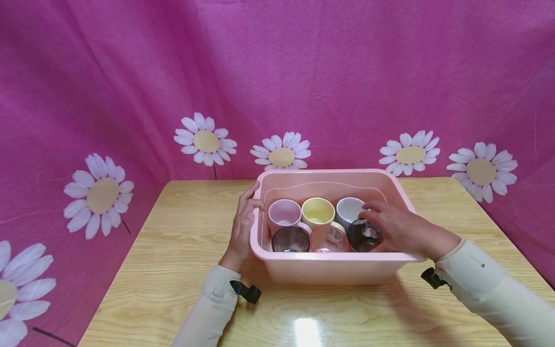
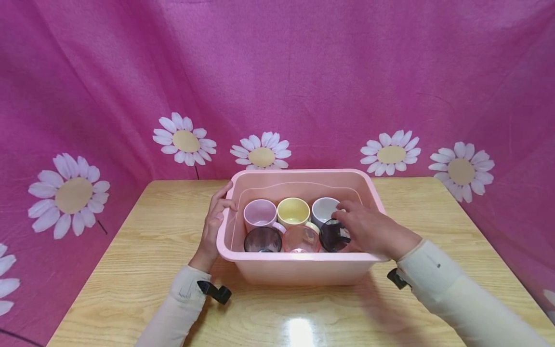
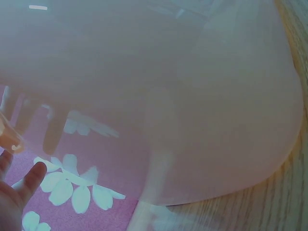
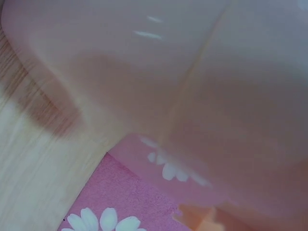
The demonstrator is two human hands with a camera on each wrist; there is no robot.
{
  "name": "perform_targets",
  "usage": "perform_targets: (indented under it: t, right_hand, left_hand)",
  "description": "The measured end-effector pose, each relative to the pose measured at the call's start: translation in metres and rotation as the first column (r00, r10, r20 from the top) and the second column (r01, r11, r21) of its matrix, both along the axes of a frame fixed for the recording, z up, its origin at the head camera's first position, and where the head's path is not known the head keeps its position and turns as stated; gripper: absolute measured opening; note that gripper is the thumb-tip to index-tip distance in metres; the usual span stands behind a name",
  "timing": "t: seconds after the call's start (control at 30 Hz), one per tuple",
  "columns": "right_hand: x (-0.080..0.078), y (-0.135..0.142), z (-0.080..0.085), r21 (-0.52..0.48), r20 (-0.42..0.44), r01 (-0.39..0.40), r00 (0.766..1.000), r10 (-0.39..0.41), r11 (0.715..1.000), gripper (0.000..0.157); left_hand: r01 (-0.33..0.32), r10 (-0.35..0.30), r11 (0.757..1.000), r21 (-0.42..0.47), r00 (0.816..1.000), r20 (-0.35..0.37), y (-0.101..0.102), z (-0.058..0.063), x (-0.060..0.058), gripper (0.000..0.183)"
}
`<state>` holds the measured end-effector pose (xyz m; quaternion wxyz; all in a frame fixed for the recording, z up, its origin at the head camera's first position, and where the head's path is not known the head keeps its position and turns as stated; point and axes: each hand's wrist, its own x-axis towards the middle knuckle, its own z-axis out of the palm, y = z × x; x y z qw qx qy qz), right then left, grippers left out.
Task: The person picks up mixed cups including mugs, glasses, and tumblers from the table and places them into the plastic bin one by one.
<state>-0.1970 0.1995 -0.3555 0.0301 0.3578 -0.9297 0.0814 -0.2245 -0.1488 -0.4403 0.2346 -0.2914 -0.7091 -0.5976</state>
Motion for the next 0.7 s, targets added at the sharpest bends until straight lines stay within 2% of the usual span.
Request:
perform_targets:
  t: [0.17, 0.37, 0.6, 0.7]
  right_hand:
    - [0.0002, 0.0009, 0.0004, -0.002, 0.009, -0.028, 1.0, 0.028, 1.0, 0.065]
    - [-0.0022, 0.0014, -0.0022, 0.0, -0.021, -0.098, 0.995, 0.098, 0.995, 0.066]
    - [-0.0085, 0.0025, -0.0071, 0.036, -0.054, -0.162, 0.985, 0.163, 0.986, 0.063]
    - [-0.0066, 0.0032, -0.0056, 0.062, -0.06, -0.172, 0.983, 0.176, 0.983, 0.061]
  left_hand:
    - [-0.007, 0.007, 1.0, -0.006, 1.0, 0.014, 0.0, 0.0002, 0.0008, 0.036]
    - [-0.011, 0.011, 1.0, -0.014, 0.999, 0.03, -0.0004, -0.0004, 0.0013, 0.036]
    - [-0.014, 0.015, 1.0, -0.022, 0.999, 0.046, -0.0006, -0.0004, 0.0013, 0.037]
    - [-0.014, 0.015, 1.0, -0.022, 0.999, 0.051, 0.0003, 0.0001, 0.0018, 0.036]
